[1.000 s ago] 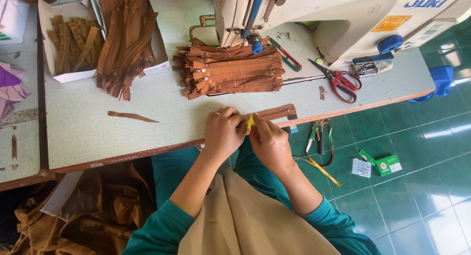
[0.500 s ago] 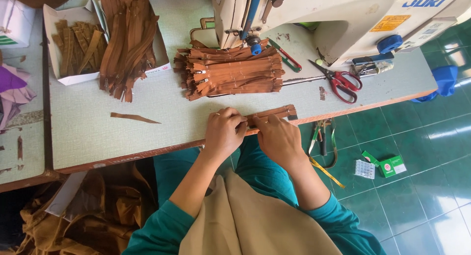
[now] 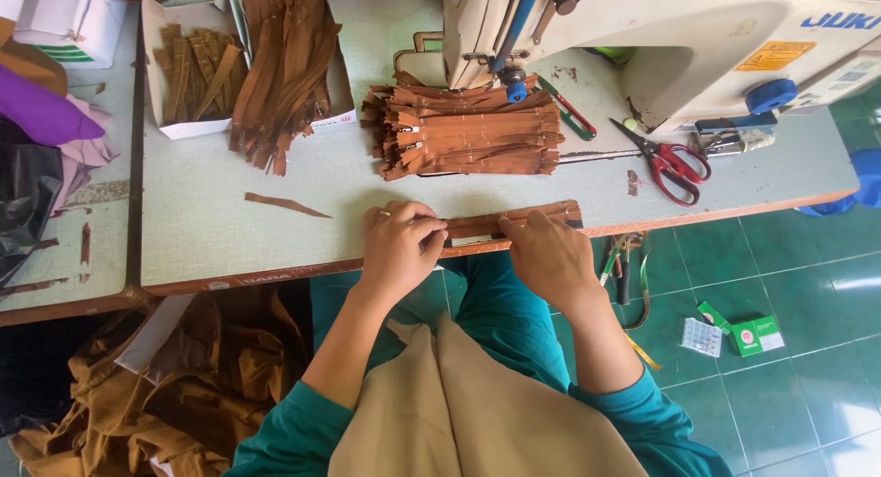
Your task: Marking brown zippers with a yellow chalk marker using a guide on a sewing table.
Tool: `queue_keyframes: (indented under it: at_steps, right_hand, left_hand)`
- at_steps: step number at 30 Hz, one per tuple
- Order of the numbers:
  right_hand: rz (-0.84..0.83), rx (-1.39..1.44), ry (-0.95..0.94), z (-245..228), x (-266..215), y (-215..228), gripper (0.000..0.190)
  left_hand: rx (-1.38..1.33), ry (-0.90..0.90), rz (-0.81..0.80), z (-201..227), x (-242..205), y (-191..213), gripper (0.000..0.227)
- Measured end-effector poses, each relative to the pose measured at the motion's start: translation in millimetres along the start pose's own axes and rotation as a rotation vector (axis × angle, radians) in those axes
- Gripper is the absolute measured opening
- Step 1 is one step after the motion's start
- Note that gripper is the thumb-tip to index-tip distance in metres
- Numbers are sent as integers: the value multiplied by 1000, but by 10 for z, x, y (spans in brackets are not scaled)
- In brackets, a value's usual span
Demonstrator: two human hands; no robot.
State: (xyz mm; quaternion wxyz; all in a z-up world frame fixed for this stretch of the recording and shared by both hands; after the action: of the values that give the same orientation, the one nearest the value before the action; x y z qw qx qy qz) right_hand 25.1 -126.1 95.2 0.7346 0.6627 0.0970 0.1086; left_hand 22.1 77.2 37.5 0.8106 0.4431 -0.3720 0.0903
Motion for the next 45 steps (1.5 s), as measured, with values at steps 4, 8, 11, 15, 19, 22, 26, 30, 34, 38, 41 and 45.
queue_keyframes:
  at_steps: [4,8,11,15,19,22,26,30,34,38,41,45]
  right_hand:
    - [86,138,-54,1,-29,122,31]
    - [432,698,-43,-154,2,68,37]
    - [464,846,-38,-255,113,-157,33]
    - [474,852,-27,-336,238,-302,30]
    - [437,832,-19,-398,252,-308,30]
    - [412,807,-25,-447,224,-245,29]
    - [463,763,-10,-492,236,-228,28]
    - [527,728,-4,-494,251,-262,27]
    - [567,773,-6,-430,125,-232,27]
    - [619,731,18,-451,-48,-196,26]
    - [660,706,29,-475,-79,-269,26]
    - [687,628,47,-532,-70,-304,26]
  left_hand:
    - [-11,1,21,-10,-23,-6,8]
    - [31,-32,61,-13,-43,-35,3]
    - [48,-55,84,4,-21,-19,3]
    - [50,-55,104,47,29,75,5]
    - [63,-50,93,43,26,69,3]
    - [44,-28,80,56,48,110,2]
    - [35,-32,78,48,77,131,3]
    - [25,-34,77,89,117,207,6]
    - [17,-19,69,89,102,227,6]
    - [6,-2,38,83,102,212,5]
    - [11,3,40,75,87,170,4]
    - [12,5,39,57,73,140,4]
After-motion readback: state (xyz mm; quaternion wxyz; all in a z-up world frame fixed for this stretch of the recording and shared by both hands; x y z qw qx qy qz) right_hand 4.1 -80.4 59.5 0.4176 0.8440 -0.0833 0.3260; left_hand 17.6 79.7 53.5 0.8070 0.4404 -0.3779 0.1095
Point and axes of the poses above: each hand's wrist, its own x-axis towards the middle knuckle, its own y-axis out of the back of the hand, z = x × y, the point moved 5 cm from there along x, towards the middle knuckle, and after that the axes turned 6 degrees about -y, right-handed, at the moved point
